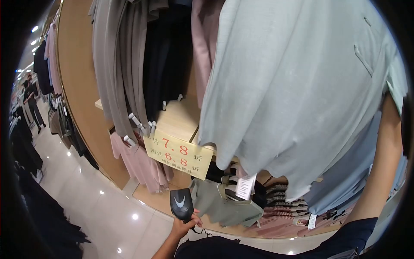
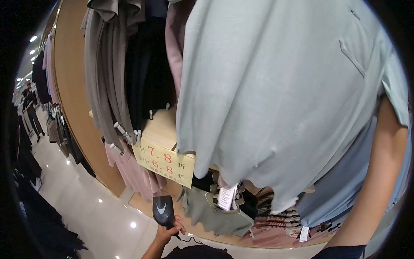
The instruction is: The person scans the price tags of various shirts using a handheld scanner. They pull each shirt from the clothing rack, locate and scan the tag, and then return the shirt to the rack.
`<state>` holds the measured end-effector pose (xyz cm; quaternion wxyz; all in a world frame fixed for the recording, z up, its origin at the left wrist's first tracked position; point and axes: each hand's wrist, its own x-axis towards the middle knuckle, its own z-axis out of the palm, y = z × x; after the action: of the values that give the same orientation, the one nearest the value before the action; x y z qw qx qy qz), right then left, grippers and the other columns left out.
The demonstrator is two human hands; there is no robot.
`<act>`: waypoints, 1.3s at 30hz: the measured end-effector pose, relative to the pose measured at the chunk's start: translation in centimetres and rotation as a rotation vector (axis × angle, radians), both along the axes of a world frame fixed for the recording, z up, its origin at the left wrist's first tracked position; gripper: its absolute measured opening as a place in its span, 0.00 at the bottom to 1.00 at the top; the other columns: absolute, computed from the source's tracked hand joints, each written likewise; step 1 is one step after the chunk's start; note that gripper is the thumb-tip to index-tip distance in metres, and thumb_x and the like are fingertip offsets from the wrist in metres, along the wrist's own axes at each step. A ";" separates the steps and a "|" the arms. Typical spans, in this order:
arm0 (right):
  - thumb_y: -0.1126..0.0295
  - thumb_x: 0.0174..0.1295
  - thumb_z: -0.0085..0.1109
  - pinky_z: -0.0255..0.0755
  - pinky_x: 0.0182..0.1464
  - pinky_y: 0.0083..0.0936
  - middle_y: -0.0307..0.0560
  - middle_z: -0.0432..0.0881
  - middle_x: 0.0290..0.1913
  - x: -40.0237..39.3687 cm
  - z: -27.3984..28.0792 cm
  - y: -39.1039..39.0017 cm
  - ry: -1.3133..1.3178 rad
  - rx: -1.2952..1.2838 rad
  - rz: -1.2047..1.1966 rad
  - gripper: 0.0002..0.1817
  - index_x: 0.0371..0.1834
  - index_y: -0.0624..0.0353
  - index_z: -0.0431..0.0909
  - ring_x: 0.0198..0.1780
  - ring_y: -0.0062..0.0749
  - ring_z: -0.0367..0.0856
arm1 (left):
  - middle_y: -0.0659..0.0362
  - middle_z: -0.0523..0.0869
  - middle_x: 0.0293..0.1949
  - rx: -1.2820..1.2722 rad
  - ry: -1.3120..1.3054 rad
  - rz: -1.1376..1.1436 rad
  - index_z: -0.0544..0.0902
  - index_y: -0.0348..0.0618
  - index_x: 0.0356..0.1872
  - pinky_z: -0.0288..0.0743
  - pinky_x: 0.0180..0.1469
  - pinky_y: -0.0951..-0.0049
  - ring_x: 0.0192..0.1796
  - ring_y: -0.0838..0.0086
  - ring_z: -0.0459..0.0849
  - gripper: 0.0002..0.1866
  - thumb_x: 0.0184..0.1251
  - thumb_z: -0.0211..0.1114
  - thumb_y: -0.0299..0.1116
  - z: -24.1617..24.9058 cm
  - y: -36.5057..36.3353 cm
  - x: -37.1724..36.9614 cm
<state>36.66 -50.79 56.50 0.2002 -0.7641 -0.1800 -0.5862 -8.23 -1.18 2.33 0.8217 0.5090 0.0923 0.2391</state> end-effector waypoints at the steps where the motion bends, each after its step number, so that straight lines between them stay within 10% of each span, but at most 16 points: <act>1: 0.57 0.78 0.50 0.72 0.61 0.28 0.53 0.83 0.51 0.1 -0.2 -0.1 0.002 -0.001 0.002 0.24 0.56 0.73 0.76 0.55 0.34 0.81 | 0.48 0.88 0.32 0.051 -0.017 0.011 0.73 0.33 0.57 0.79 0.42 0.69 0.35 0.64 0.89 0.21 0.61 0.64 0.22 -1.1 0.1 0.3; 39: 0.60 0.78 0.49 0.72 0.64 0.29 0.56 0.81 0.57 2.1 1.5 -1.4 0.041 0.003 -0.032 0.23 0.62 0.72 0.74 0.59 0.37 0.81 | 0.54 0.88 0.32 0.029 0.043 -0.012 0.73 0.30 0.57 0.80 0.40 0.76 0.35 0.73 0.87 0.20 0.66 0.67 0.21 0.5 0.1 2.7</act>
<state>38.74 -52.14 58.03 0.1956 -0.7785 -0.1625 -0.5738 -5.55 -1.07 2.88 0.8134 0.5265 0.1034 0.2246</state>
